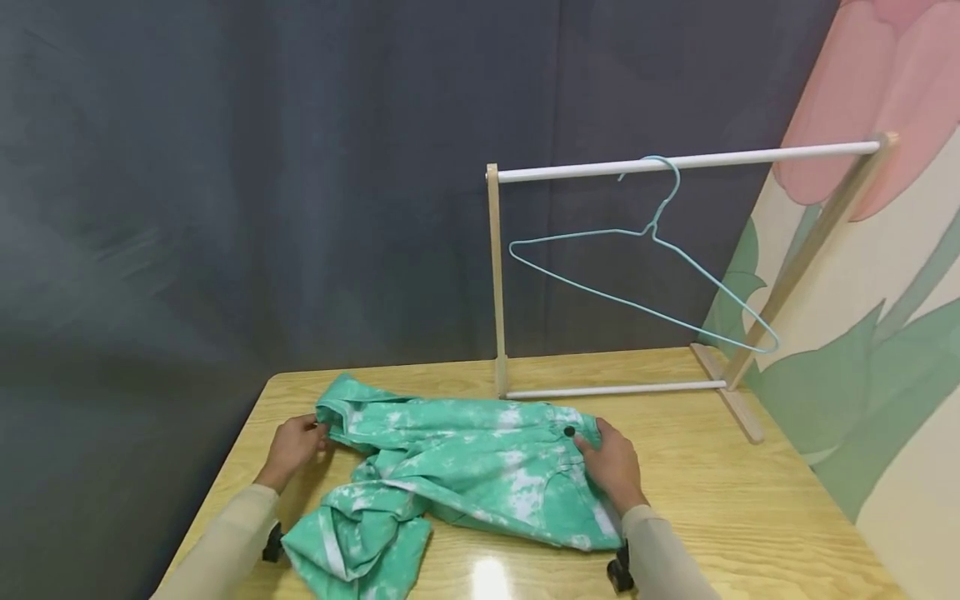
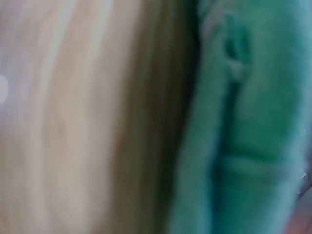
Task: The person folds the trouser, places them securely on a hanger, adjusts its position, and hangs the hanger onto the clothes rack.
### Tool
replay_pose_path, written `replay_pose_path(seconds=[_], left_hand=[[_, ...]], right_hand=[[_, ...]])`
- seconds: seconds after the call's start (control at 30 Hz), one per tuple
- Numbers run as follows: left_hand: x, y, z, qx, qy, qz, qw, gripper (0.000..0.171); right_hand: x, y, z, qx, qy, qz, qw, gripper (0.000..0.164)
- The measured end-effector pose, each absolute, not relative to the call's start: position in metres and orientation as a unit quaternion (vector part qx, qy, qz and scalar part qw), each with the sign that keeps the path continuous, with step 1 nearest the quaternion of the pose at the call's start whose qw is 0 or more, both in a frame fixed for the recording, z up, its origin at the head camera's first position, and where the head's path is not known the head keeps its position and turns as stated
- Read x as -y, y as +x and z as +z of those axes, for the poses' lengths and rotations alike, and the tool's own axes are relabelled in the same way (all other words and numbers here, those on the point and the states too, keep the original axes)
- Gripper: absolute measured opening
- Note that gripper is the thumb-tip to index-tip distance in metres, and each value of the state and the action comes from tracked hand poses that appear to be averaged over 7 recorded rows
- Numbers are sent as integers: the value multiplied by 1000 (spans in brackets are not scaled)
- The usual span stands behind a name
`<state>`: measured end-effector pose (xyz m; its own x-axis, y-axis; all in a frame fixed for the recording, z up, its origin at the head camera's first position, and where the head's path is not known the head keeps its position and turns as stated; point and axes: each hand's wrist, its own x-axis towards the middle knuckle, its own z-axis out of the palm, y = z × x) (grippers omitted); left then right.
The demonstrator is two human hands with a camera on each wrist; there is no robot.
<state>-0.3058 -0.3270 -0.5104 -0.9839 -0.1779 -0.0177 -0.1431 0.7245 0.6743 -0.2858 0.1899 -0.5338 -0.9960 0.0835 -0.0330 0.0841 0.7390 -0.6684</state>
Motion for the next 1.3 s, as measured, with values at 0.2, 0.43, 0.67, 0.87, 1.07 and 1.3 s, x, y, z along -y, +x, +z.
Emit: replay_pose_path(seconds=[0.2, 0.43, 0.67, 0.87, 1.07, 1.3], left_hand=[[343, -306, -501, 973, 54, -191, 117, 31], [344, -303, -509, 986, 21, -120, 112, 34], [336, -294, -526, 973, 81, -215, 25, 55], [333, -294, -531, 953, 122, -278, 13, 54], [345, -288, -527, 953, 131, -273, 22, 46], [369, -287, -503, 957, 118, -257, 60, 39]], right_hand=[[-209, -285, -515, -925, 41, -377, -18, 61], [-228, -288, -518, -927, 66, -369, 5, 67], [-232, -289, -537, -932, 84, -352, 35, 72], [-227, -291, -542, -930, 87, -354, 43, 72], [-228, -289, -539, -921, 76, -381, 19, 68], [-236, -287, -526, -913, 59, -404, -24, 60]])
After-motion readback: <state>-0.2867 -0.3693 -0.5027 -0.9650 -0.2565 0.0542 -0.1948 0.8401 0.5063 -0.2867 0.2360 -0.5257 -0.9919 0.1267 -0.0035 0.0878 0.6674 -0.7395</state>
